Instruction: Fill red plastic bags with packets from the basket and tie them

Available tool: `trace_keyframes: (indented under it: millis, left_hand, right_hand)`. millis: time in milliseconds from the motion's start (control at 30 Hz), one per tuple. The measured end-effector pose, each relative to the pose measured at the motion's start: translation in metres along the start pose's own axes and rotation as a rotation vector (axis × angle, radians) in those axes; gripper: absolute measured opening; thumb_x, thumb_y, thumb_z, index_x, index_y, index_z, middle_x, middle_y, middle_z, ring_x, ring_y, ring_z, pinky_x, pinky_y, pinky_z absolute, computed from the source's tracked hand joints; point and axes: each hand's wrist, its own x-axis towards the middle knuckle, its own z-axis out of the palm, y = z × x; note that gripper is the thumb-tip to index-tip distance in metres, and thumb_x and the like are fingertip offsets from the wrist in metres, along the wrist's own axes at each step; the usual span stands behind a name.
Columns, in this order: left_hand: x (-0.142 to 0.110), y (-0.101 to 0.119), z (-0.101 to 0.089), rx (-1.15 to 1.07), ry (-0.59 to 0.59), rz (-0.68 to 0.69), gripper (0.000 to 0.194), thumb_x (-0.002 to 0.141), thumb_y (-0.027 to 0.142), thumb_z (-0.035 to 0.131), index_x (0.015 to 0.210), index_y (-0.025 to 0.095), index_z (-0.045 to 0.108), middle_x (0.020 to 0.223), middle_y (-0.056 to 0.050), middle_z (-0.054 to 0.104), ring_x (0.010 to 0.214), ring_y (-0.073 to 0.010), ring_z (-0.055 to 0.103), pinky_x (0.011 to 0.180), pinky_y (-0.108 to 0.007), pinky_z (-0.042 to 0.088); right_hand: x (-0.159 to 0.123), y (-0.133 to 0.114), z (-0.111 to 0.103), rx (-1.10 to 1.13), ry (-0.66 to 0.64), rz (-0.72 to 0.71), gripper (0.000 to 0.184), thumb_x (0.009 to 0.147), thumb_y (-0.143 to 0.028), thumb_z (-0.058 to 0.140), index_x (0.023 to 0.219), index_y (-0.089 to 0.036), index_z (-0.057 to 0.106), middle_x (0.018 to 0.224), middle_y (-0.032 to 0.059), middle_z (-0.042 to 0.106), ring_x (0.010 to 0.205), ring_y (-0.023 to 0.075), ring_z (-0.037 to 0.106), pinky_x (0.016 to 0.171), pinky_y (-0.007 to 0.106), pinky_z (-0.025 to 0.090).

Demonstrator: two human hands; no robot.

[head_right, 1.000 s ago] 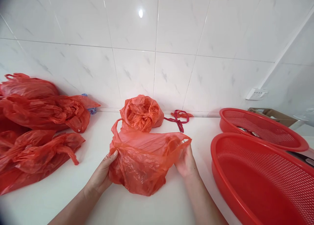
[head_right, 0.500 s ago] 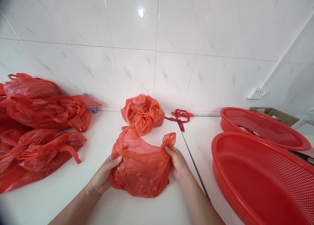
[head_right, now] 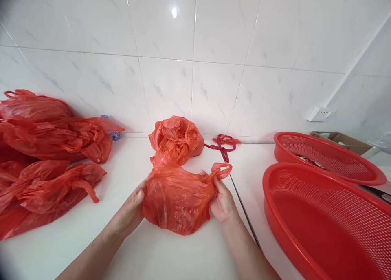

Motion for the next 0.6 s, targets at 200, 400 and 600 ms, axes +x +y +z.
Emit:
trace_keyframes:
  millis: [200,400,600]
  left_hand:
    - [-0.006,-0.003,0.016,0.042,-0.106,-0.131,0.064,0.078,0.049,0.062,0.133,0.023,0.045,0.130,-0.015,0.054,0.118,-0.0360,0.050,0.091,-0.045,0.046]
    - [-0.010,0.000,0.024,0.142,-0.127,-0.189,0.045,0.071,0.036,0.073,0.110,0.015,0.064,0.106,-0.014,0.068,0.100,-0.0325,0.062,0.082,-0.039,0.049]
    - [-0.008,0.000,0.020,0.007,0.175,-0.136,0.018,0.073,0.028,0.071,0.086,0.016,0.068,0.094,-0.009,0.072,0.085,-0.0264,0.068,0.079,-0.036,0.051]
  right_hand:
    - [-0.022,0.032,0.030,-0.113,-0.253,0.160,0.021,0.080,-0.034,0.064,0.093,-0.018,0.066,0.089,0.0065,0.070,0.082,0.0187,0.065,0.077,0.032,0.048]
    - [-0.032,0.038,0.044,-0.186,-0.297,0.217,0.021,0.081,-0.033,0.064,0.094,-0.016,0.065,0.090,0.0073,0.070,0.079,0.0184,0.065,0.072,0.031,0.048]
    - [-0.018,0.018,0.026,0.035,-0.127,0.138,0.017,0.085,-0.032,0.058,0.089,-0.020,0.069,0.102,0.0044,0.070,0.095,0.0189,0.064,0.085,0.034,0.049]
